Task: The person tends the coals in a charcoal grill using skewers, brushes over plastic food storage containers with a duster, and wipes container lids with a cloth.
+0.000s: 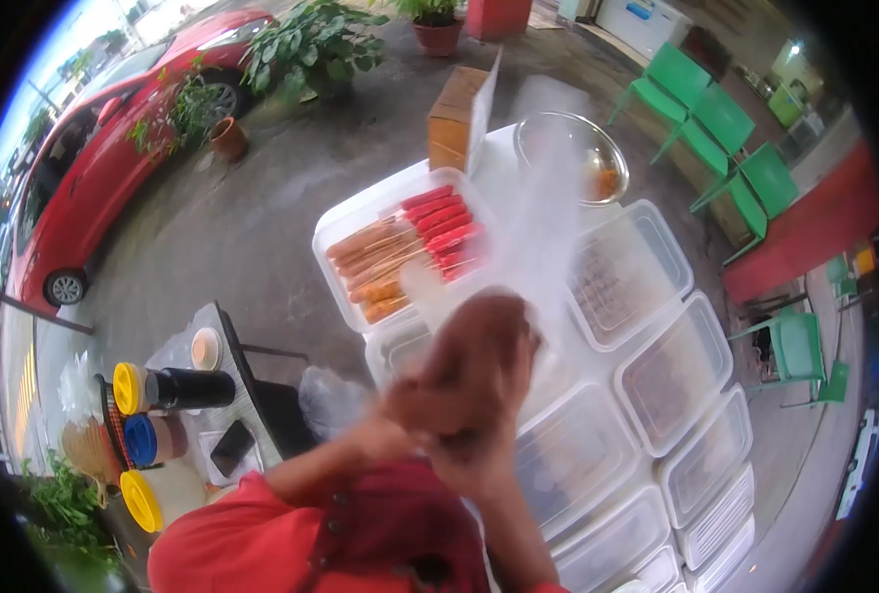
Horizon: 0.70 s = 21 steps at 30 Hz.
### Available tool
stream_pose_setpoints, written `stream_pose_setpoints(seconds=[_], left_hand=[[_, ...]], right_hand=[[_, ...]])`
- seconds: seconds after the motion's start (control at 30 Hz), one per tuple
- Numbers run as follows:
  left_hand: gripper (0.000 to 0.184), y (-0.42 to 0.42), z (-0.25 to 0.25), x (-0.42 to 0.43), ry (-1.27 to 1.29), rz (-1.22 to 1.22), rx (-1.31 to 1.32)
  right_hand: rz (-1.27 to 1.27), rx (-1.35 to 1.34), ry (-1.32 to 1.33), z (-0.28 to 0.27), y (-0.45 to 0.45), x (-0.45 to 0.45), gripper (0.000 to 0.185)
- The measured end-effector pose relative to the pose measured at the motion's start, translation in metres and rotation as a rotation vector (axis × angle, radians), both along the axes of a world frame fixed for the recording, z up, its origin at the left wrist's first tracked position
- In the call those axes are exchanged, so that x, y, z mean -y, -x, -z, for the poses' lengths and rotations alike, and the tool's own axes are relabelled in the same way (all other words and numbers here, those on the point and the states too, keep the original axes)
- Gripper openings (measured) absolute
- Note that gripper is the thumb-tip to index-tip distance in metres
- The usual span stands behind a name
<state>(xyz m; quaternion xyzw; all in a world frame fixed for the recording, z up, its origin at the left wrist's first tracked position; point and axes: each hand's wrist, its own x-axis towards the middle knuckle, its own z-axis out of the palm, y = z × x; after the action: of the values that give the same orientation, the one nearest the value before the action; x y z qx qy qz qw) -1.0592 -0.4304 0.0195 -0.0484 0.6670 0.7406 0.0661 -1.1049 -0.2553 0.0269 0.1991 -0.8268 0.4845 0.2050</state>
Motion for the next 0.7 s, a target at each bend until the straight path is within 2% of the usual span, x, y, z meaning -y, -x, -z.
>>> stream_pose_setpoints(seconds=[0.03, 0.07, 0.13, 0.2, 0.3, 0.33, 0.43, 0.5, 0.6, 0.7], left_hand=[[0.074, -0.008, 0.015, -0.014, -0.512, 0.172, 0.045], [0.075, -0.008, 0.010, -0.019, -0.571, 0.324, -0.085], [0.069, 0.000, -0.004, -0.024, -0.383, 0.507, -0.483], [0.069, -0.010, -0.024, -0.031, -0.464, 0.644, -0.547], [0.068, 0.003, -0.026, -0.018, -0.505, 0.749, -0.518], [0.067, 0.012, -0.019, -0.016, -0.503, 0.688, -0.465], [0.067, 0.036, 0.001, -0.013, -0.520, 0.557, -0.342], [0.072, 0.039, 0.001, -0.014, -0.576, 0.572, -0.282], [0.080, 0.031, 0.002, -0.016, -0.658, 0.640, -0.146], [0.067, 0.018, -0.012, -0.008, -0.645, 0.731, -0.274]], right_hand=[[-0.033, -0.075, -0.050, -0.016, 0.013, 0.004, 0.064], [0.019, -0.125, -0.071, -0.023, 0.024, -0.002, 0.063], [0.211, -0.193, -0.058, -0.041, 0.064, -0.030, 0.061], [0.417, -0.219, 0.003, -0.063, 0.124, -0.063, 0.060], [0.579, -0.134, 0.071, -0.058, 0.171, -0.097, 0.057], [0.592, -0.084, 0.089, -0.042, 0.158, -0.098, 0.056], [0.432, 0.024, -0.008, 0.021, 0.043, -0.058, 0.054], [0.253, -0.029, -0.147, 0.029, -0.007, -0.028, 0.052], [0.368, -0.170, -0.138, -0.017, 0.054, -0.047, 0.050], [0.626, -0.220, -0.019, -0.067, 0.151, -0.096, 0.047]])
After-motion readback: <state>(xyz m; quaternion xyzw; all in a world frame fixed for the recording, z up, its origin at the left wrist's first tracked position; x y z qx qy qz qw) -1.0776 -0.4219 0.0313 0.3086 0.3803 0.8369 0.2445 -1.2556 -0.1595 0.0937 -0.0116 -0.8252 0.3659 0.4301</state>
